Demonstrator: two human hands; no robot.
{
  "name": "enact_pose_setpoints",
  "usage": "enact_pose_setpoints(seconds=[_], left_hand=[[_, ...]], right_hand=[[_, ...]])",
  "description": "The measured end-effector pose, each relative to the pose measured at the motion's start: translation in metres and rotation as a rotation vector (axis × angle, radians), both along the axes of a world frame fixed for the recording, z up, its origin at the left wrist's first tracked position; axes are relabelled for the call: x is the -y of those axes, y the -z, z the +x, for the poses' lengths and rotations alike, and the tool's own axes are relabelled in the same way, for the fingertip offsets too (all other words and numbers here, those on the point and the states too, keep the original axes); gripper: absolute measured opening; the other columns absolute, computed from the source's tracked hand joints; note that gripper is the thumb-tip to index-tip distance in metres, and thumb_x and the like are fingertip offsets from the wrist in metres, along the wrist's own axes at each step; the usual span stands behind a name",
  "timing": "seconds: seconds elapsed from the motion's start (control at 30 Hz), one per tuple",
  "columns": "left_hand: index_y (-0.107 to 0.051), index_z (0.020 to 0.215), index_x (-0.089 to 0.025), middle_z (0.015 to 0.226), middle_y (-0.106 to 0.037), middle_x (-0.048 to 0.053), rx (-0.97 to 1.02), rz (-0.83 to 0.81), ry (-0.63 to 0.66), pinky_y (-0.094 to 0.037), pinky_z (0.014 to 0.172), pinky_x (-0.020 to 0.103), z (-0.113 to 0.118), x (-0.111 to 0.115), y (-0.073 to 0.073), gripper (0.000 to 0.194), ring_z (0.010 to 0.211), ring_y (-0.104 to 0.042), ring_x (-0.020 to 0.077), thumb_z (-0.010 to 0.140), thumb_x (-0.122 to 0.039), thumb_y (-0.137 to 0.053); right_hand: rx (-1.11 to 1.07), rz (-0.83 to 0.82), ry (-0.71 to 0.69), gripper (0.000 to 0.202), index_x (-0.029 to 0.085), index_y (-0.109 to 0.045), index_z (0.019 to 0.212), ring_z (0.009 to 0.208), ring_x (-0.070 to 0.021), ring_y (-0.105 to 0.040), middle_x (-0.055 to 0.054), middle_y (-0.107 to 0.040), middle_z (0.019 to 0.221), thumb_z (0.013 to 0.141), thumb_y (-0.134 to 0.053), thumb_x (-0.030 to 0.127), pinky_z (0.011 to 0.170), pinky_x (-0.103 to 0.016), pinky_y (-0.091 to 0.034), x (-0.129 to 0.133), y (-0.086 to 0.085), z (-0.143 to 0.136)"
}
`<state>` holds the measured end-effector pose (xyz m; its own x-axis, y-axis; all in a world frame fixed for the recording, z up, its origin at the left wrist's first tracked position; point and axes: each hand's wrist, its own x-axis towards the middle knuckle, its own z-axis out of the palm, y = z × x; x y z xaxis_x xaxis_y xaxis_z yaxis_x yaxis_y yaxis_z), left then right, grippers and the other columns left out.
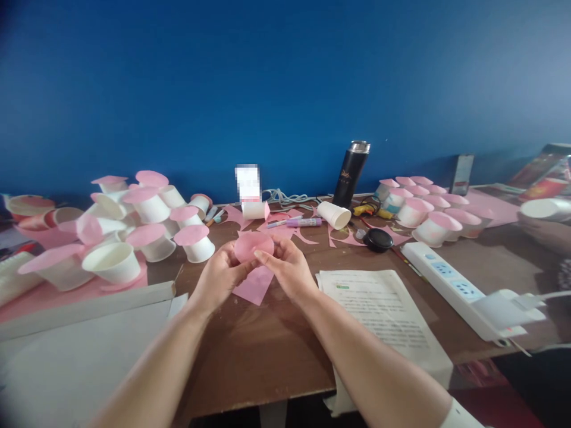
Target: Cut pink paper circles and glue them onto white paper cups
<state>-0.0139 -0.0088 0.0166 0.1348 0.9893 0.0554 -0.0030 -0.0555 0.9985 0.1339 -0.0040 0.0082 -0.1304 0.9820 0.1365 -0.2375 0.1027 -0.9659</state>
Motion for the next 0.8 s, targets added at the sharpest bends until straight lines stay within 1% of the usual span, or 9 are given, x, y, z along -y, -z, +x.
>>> enact_pose_setpoints(seconds=[0.1,0.2,0.33,0.43,0.53,0.63,0.73,0.8], left_hand=[[-0.059,0.102,-0.015,0.073,-0.062,0.000,-0.014,-0.006,0.019,-0.041,0.054,0.021,0.0013,0.0008,0.0017,0.050,0.061,-0.053,0.0109,0.064,-0.042,-0.077],[-0.060,0.102,-0.015,0.075,-0.065,0.000,-0.067,0.016,0.016,-0.043,0.057,0.022,0.0015,0.0025,0.0023,0.047,0.066,-0.057,0.0127,0.066,-0.041,-0.077],[-0.062,0.100,-0.016,0.083,-0.067,0.001,-0.148,0.061,-0.003,-0.045,0.063,0.023,0.0010,0.0031,0.0027,0.040,0.074,-0.061,0.0155,0.069,-0.039,-0.074],[-0.062,0.101,-0.016,0.086,-0.067,0.003,-0.165,0.079,0.000,-0.046,0.066,0.025,0.0013,0.0025,0.0020,0.040,0.078,-0.062,0.0172,0.071,-0.039,-0.073],[-0.060,0.103,-0.016,0.083,-0.067,0.003,-0.193,0.082,-0.012,-0.046,0.062,0.024,0.0015,0.0021,0.0004,0.041,0.074,-0.061,0.0162,0.072,-0.040,-0.071],[-0.060,0.104,-0.016,0.080,-0.066,0.001,-0.267,0.080,-0.043,-0.043,0.057,0.023,0.0009,0.0022,-0.0005,0.039,0.066,-0.057,0.0135,0.073,-0.037,-0.070],[-0.060,0.105,-0.016,0.075,-0.064,-0.001,-0.324,0.083,-0.061,-0.041,0.056,0.022,0.0001,0.0028,0.0003,0.038,0.064,-0.055,0.0126,0.073,-0.034,-0.070],[-0.060,0.103,-0.016,0.075,-0.064,-0.001,-0.316,0.091,-0.048,-0.041,0.056,0.022,0.0000,0.0033,0.0016,0.036,0.065,-0.055,0.0128,0.073,-0.035,-0.070]], right_hand=[[0.002,-0.017,0.025,0.034,0.022,-0.063,0.105,0.088,-0.0185,-0.065,-0.001,-0.071,0.093,0.073,-0.072,0.032,0.079,-0.032,-0.050,-0.0004,0.0012,0.0003],[0.025,-0.017,0.063,0.037,0.022,-0.063,0.106,0.085,-0.0188,-0.065,-0.001,-0.070,0.090,0.071,-0.073,0.031,0.077,-0.032,-0.050,-0.0023,0.0053,0.0014],[0.077,0.003,0.108,0.042,0.022,-0.062,0.109,0.090,-0.0204,-0.064,-0.002,-0.069,0.098,0.070,-0.074,0.032,0.079,-0.033,-0.051,-0.0041,0.0096,0.0030],[0.130,0.012,0.121,0.047,0.023,-0.061,0.114,0.093,-0.0218,-0.064,-0.003,-0.069,0.101,0.071,-0.074,0.035,0.082,-0.035,-0.051,-0.0023,0.0081,0.0038],[0.167,0.032,0.124,0.051,0.027,-0.059,0.122,0.106,-0.0227,-0.061,-0.004,-0.067,0.114,0.074,-0.073,0.038,0.091,-0.037,-0.048,0.0010,0.0042,0.0039],[0.128,0.039,0.117,0.047,0.028,-0.061,0.121,0.119,-0.0232,-0.054,-0.003,-0.061,0.127,0.076,-0.070,0.040,0.100,-0.038,-0.043,0.0020,0.0022,0.0040],[0.048,0.006,0.119,0.042,0.026,-0.063,0.117,0.120,-0.0240,-0.054,-0.004,-0.061,0.127,0.078,-0.068,0.041,0.101,-0.038,-0.042,0.0001,0.0035,0.0045],[0.042,-0.010,0.127,0.043,0.025,-0.063,0.116,0.117,-0.0238,-0.056,-0.004,-0.064,0.123,0.076,-0.070,0.040,0.099,-0.038,-0.044,-0.0014,0.0047,0.0048]])
